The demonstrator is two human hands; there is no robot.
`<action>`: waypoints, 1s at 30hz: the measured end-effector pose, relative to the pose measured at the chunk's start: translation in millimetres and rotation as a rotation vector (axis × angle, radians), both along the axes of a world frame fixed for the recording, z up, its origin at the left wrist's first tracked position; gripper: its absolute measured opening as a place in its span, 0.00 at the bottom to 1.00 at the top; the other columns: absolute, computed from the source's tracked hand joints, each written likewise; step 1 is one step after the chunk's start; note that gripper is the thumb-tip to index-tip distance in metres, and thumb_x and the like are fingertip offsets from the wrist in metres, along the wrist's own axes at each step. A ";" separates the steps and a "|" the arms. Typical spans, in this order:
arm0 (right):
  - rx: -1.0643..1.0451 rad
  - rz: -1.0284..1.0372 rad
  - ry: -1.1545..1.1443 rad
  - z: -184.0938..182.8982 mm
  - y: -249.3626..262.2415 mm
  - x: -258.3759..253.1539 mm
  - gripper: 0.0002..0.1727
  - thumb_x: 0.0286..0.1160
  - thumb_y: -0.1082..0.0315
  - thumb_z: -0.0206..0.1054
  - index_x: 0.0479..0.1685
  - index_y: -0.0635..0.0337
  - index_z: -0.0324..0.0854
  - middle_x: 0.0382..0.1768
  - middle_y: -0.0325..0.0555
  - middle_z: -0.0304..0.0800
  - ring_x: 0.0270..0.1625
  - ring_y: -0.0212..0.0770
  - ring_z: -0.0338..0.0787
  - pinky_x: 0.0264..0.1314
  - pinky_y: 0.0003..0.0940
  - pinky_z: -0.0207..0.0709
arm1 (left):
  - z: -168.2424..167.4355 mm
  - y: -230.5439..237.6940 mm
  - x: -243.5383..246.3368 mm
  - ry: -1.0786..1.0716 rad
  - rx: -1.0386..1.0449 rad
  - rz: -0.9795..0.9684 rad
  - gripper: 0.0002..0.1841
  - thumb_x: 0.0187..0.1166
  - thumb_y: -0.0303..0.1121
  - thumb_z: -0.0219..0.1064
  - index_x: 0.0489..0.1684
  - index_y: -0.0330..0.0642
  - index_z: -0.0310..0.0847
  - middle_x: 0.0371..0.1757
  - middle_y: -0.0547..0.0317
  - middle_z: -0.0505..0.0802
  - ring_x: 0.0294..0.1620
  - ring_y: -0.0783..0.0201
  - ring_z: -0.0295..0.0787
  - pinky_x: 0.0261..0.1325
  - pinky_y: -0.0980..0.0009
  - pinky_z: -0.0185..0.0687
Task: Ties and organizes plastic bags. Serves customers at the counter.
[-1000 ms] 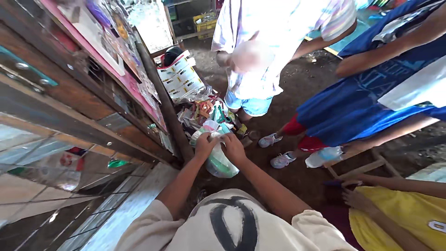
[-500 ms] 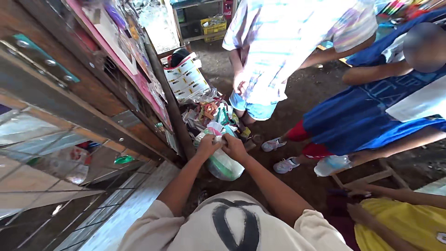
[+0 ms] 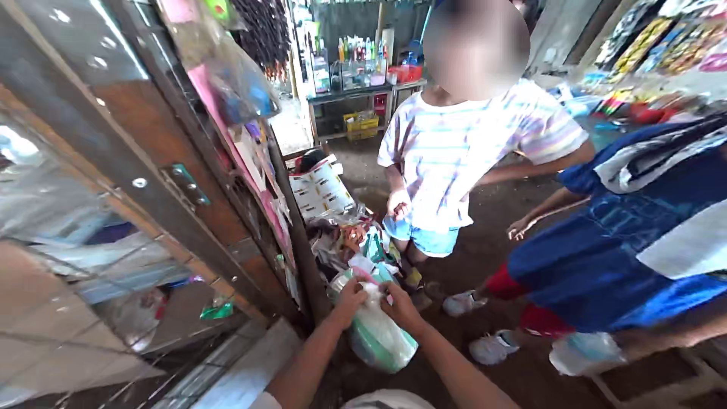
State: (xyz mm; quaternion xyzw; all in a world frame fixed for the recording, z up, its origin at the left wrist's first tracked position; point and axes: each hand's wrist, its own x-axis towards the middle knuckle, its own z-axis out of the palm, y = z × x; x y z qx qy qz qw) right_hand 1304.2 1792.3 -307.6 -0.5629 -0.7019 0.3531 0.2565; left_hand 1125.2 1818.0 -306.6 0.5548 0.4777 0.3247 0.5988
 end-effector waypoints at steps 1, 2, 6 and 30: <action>-0.053 -0.013 -0.104 9.6 0.2 -3.9 0.21 0.77 0.75 0.64 0.67 0.77 0.77 0.66 0.71 0.83 0.72 0.63 0.83 0.78 0.53 0.74 | 3.9 -1.2 0.5 0.066 0.008 -0.029 0.25 0.79 0.24 0.63 0.76 0.28 0.70 0.56 0.37 0.88 0.53 0.54 0.85 0.62 0.58 0.81; -0.092 -0.028 -0.203 18.8 -0.1 -9.8 0.22 0.77 0.74 0.65 0.68 0.76 0.77 0.68 0.71 0.82 0.73 0.64 0.82 0.78 0.56 0.73 | 9.6 -2.8 1.6 0.168 0.042 -0.067 0.26 0.79 0.27 0.68 0.76 0.28 0.71 0.58 0.35 0.88 0.57 0.50 0.86 0.65 0.55 0.80; -0.191 -0.070 -0.454 39.5 0.7 -31.1 0.24 0.86 0.68 0.60 0.77 0.72 0.70 0.71 0.70 0.80 0.69 0.66 0.86 0.71 0.61 0.78 | 41.0 -4.7 8.6 0.589 0.223 -0.198 0.25 0.83 0.35 0.65 0.77 0.32 0.75 0.69 0.34 0.87 0.71 0.41 0.84 0.77 0.46 0.73; 0.052 0.111 0.153 -38.0 6.8 8.0 0.19 0.78 0.77 0.61 0.65 0.80 0.77 0.59 0.70 0.87 0.55 0.54 0.91 0.64 0.44 0.84 | -12.5 12.9 -4.6 -0.047 -0.085 -0.049 0.17 0.83 0.25 0.51 0.64 0.28 0.76 0.54 0.46 0.87 0.50 0.64 0.83 0.57 0.65 0.80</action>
